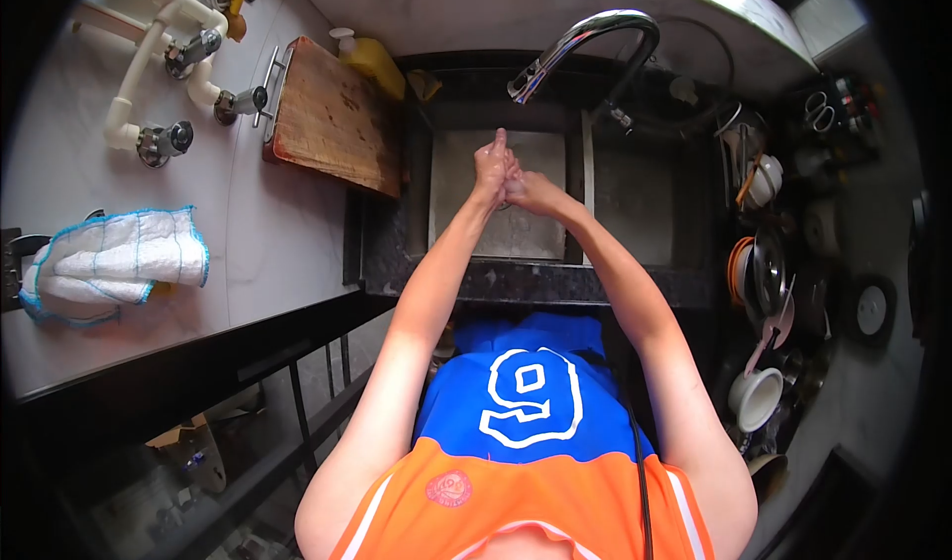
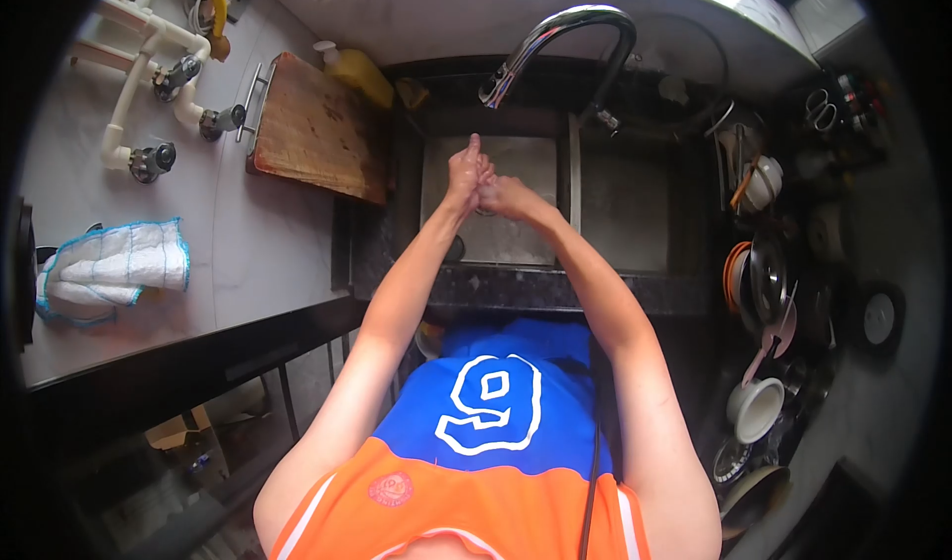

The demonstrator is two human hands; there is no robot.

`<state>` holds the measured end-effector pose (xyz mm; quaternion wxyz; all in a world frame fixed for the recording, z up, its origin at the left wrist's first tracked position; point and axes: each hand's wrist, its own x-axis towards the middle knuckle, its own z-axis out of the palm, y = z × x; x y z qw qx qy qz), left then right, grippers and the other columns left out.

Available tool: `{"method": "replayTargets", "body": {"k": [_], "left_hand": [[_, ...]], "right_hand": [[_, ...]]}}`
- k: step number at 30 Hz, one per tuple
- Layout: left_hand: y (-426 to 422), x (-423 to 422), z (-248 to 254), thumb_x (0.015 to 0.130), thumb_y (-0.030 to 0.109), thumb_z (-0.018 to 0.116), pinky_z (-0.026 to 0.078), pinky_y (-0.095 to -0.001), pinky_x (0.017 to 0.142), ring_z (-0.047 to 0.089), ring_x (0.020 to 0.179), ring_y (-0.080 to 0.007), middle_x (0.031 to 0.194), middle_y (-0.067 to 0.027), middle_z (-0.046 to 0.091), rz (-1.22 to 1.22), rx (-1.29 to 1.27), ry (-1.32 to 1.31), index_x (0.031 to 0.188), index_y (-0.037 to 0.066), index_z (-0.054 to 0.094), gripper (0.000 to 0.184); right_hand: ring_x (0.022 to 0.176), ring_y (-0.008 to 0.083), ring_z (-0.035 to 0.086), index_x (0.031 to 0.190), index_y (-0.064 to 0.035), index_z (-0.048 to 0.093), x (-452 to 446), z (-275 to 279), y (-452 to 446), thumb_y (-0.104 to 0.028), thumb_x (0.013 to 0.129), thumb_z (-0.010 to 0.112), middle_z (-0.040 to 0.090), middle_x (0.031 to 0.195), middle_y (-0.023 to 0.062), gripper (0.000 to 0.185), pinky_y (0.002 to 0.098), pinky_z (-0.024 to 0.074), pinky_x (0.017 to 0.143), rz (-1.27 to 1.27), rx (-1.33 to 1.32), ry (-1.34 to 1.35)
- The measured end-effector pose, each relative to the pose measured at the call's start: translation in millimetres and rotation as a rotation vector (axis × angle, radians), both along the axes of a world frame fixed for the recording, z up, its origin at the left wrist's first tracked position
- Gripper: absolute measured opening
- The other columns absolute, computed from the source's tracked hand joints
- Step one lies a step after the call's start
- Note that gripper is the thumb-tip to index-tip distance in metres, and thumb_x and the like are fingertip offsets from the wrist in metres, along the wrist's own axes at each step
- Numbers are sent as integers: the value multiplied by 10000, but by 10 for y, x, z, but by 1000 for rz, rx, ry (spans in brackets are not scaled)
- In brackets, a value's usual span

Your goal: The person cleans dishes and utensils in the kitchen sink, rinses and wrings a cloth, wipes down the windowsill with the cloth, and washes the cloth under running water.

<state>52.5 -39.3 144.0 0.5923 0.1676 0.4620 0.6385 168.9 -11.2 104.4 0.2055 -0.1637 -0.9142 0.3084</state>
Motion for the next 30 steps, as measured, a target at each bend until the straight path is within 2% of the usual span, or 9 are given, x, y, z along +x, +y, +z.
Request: {"method": "replayTargets", "body": {"k": [1,3,10,12,14,19,22,26,30], "left_hand": [[14,10,-61,938,394,501,302,-284,378,301,376,-123,464,-2,310,110,-66,-24,582,102,340,488],[18,70,-161,945,401,478,300,-286,371,308,371,-127,458,-7,312,181,-134,-37,579,98,342,495],[39,267,-328,971,406,403,309,-315,347,350,347,-159,447,-37,343,375,-379,174,598,58,406,510],[12,293,-323,971,394,410,331,-313,359,374,358,-161,455,-44,362,353,-347,225,601,51,414,504],[19,259,-378,971,381,416,353,-312,370,397,369,-162,463,-51,381,322,-312,285,604,45,422,498],[-45,314,-148,911,261,575,466,-261,557,548,616,-137,711,-72,556,-138,18,4,816,7,521,276],[-108,447,205,861,230,643,483,-255,666,568,782,-123,857,-64,578,-374,142,395,1029,-5,534,309],[-57,500,790,804,170,695,456,-265,843,554,938,-117,1038,-71,583,-699,244,512,1171,0,508,445],[-5,679,1239,797,187,701,445,-272,875,544,1004,-123,1119,-62,575,-861,313,197,1290,13,461,575]], "right_hand": [[584,297,624,750,-35,582,-1,18,-74,-191,749,639,614,665,166,167,385,491,497,-1,1,-7],[723,375,648,803,-9,610,-11,63,-322,-197,774,605,636,759,228,191,439,534,594,-454,-53,-332],[752,362,658,870,20,602,-64,-128,-551,-214,781,606,650,782,213,250,429,544,628,-705,36,-421],[691,364,656,1009,23,538,-67,-259,-542,-227,789,594,654,746,184,338,438,535,573,-771,67,-446],[741,383,635,1004,19,499,17,79,-568,-202,782,601,638,798,194,329,453,516,616,-733,-24,-428],[1048,369,436,1086,27,440,402,396,-556,-152,693,697,429,1084,192,502,437,401,886,-660,-25,-5],[956,339,518,1077,23,533,711,668,-522,-193,718,729,493,1001,180,463,391,451,820,-660,-122,148],[871,89,568,1218,22,544,1191,896,-406,-223,865,645,635,1011,69,441,246,474,765,-488,-890,422],[781,53,583,1008,25,653,1572,1117,-253,-249,923,568,660,853,20,300,197,473,694,-566,-1030,633]]}}
